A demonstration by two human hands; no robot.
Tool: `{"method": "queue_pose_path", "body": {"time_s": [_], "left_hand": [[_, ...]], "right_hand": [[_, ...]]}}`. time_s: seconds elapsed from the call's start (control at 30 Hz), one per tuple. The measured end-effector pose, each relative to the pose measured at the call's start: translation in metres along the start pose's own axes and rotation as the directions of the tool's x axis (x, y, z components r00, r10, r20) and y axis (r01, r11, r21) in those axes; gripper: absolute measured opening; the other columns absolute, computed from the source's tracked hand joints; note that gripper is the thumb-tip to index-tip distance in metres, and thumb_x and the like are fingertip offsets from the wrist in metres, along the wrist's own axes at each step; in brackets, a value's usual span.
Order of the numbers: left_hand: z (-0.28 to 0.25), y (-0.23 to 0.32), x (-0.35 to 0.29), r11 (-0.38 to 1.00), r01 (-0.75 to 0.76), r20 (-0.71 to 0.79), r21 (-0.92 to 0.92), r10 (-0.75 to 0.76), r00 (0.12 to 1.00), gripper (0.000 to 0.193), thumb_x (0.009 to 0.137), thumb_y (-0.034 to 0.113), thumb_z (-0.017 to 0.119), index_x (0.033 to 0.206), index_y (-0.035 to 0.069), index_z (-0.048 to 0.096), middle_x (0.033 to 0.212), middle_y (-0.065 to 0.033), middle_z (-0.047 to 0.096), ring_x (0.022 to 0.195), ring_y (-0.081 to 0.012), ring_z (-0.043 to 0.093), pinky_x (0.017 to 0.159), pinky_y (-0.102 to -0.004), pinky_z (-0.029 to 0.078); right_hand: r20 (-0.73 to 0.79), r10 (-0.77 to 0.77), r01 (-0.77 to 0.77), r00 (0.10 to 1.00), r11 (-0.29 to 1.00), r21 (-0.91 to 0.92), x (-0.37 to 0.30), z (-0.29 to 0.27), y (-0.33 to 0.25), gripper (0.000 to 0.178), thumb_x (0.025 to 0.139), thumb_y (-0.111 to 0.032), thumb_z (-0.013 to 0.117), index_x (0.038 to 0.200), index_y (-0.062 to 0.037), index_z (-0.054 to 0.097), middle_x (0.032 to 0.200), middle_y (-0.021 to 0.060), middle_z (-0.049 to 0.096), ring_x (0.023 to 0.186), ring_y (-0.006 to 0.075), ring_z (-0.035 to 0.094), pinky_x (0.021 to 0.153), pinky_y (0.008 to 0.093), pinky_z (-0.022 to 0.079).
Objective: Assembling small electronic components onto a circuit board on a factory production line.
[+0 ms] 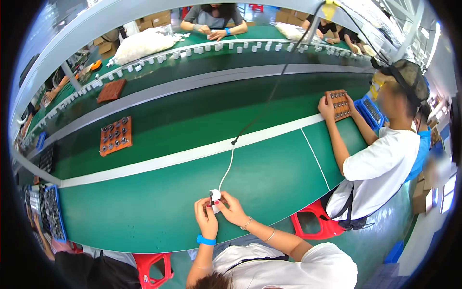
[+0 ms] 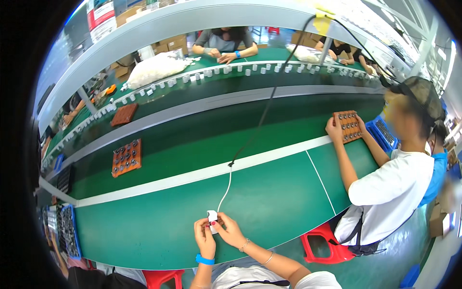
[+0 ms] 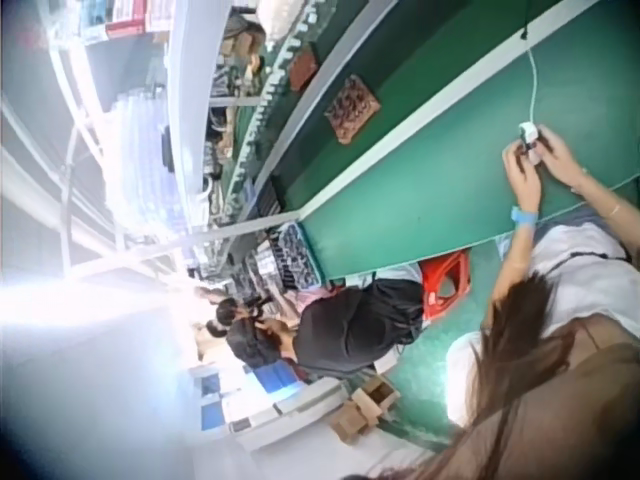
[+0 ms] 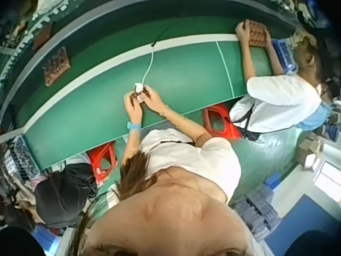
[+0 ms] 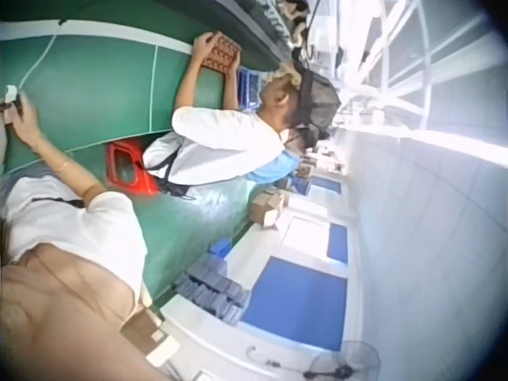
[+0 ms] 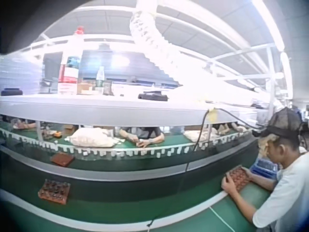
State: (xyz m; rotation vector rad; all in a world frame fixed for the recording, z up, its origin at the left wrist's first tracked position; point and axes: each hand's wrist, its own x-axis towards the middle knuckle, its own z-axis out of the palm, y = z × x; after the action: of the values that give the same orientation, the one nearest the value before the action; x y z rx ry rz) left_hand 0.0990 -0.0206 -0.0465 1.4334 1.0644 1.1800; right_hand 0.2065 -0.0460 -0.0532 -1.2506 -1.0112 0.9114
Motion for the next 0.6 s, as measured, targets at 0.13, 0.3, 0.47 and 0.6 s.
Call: {"method": "queue_pose_path", "body": {"time_s": [0.13, 0.3, 0.47, 0.6], "left_hand": [[0.006, 0.0, -0.003, 0.999, 0.039, 0.052, 0.012, -0.04, 0.998, 0.022, 0.088, -0.007, 0.04, 0.107, -0.002, 0.052, 0.105, -0.0079, 0.05, 0.092, -0.0153, 0.054, 0.085, -0.0269, 0.044], [0.012, 0.0, -0.003, 0.999, 0.027, 0.009, -0.019, -0.027, 1.0, 0.024, 0.085, -0.007, 0.041, 0.104, -0.003, 0.054, 0.104, -0.0099, 0.05, 0.088, -0.0168, 0.054, 0.078, -0.0272, 0.045], [0.012, 0.001, 0.0, 0.999, 0.035, 0.0, -0.029, -0.035, 0.999, 0.023, 0.085, -0.007, 0.042, 0.104, -0.003, 0.054, 0.104, -0.0102, 0.05, 0.088, -0.017, 0.054, 0.079, -0.0273, 0.045], [0.007, 0.0, -0.006, 0.996, -0.038, -0.034, 0.082, 0.041, 0.999, 0.022, 0.085, -0.007, 0.044, 0.103, -0.001, 0.055, 0.102, -0.0121, 0.052, 0.089, -0.0211, 0.055, 0.081, -0.0302, 0.046]], "right_hand": [[0.02, 0.011, -0.011, 1.0, 1.0, -0.016, -0.001, -0.008, -0.004, 0.027, 0.092, -0.016, 0.055, 0.114, 0.0009, 0.052, 0.09, 0.0092, 0.062, 0.081, 0.0148, 0.061, 0.072, 0.0283, 0.049], [0.012, 0.018, -0.018, 1.0, 1.0, 0.001, -0.002, -0.012, -0.005, 0.028, 0.092, -0.017, 0.055, 0.114, 0.0005, 0.052, 0.09, 0.0088, 0.062, 0.08, 0.0146, 0.061, 0.071, 0.0283, 0.049], [0.028, 0.006, -0.006, 1.0, 1.0, -0.001, 0.001, -0.01, -0.005, 0.029, 0.093, -0.018, 0.055, 0.115, 0.0002, 0.052, 0.09, 0.0087, 0.062, 0.08, 0.0147, 0.061, 0.071, 0.0285, 0.049], [0.015, -0.016, 0.016, 1.0, 1.0, -0.01, -0.004, -0.007, 0.007, 0.025, 0.091, -0.015, 0.055, 0.112, -0.0007, 0.053, 0.091, 0.0085, 0.061, 0.082, 0.0148, 0.059, 0.072, 0.0287, 0.048]]}}
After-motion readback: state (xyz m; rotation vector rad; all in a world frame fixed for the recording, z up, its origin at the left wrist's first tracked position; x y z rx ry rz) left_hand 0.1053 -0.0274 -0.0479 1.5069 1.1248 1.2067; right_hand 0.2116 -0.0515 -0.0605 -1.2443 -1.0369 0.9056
